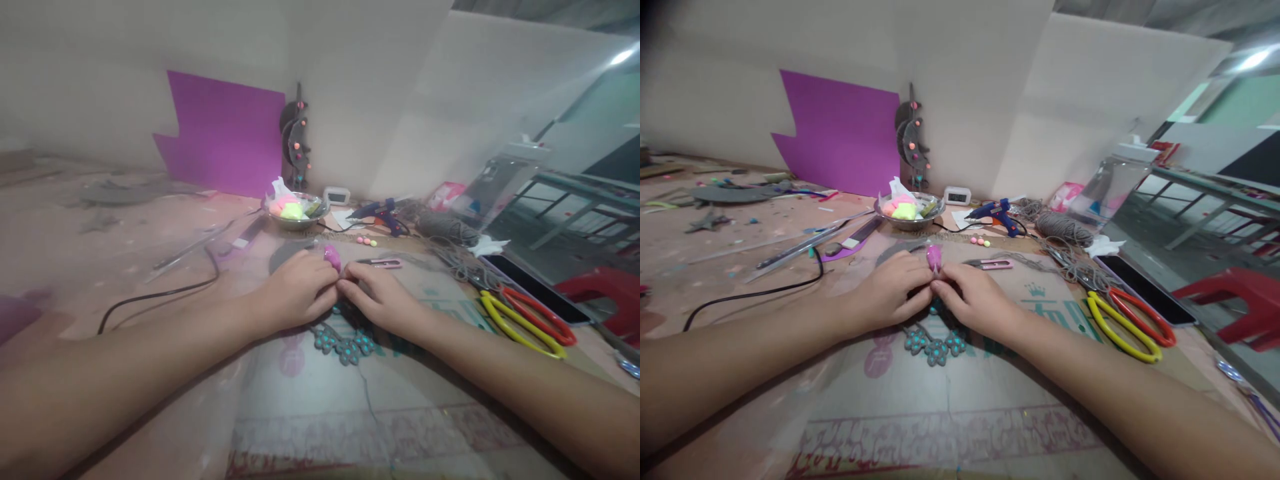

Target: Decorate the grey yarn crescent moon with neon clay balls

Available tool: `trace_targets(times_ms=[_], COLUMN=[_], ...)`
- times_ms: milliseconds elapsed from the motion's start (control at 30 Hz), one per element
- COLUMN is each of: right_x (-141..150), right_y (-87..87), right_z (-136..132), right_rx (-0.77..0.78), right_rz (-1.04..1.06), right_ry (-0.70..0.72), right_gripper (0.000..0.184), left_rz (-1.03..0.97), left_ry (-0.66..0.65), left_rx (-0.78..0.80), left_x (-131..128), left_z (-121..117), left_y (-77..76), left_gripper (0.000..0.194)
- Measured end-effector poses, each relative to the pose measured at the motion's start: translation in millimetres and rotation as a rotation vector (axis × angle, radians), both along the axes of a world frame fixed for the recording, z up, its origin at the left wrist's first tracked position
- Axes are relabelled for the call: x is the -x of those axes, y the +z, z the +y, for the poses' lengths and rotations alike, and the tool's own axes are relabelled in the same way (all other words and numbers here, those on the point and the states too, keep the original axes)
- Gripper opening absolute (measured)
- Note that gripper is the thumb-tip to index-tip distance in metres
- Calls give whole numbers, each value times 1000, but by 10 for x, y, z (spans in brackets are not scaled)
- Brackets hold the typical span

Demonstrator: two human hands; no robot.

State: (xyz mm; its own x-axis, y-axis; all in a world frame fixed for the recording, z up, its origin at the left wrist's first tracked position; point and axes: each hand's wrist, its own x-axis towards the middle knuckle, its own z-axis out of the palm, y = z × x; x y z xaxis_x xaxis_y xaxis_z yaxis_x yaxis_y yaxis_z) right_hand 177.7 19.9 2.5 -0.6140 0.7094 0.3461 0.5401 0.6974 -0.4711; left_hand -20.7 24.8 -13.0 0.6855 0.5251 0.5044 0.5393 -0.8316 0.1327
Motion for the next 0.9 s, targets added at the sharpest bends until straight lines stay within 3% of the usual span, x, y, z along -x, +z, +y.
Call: trace_targets(times_ms=[267,533,900], right_x=[16,9,37], right_y=[-18,-63,-40], right_z=[9,51,-1], right_rx=[-41,-103,-274], right_rz=[-69,-35,-183], right_ry=[-77,54,-32], right_gripper=[16,15,17], left_rz=[-40,-15,20], left_ry=[16,13,40], left_rx=[-16,-39,-132], left_x=[-15,-34,-70], left_z=[16,13,-36], left_y=[-16,-10,-14], left_gripper=[21,20,19])
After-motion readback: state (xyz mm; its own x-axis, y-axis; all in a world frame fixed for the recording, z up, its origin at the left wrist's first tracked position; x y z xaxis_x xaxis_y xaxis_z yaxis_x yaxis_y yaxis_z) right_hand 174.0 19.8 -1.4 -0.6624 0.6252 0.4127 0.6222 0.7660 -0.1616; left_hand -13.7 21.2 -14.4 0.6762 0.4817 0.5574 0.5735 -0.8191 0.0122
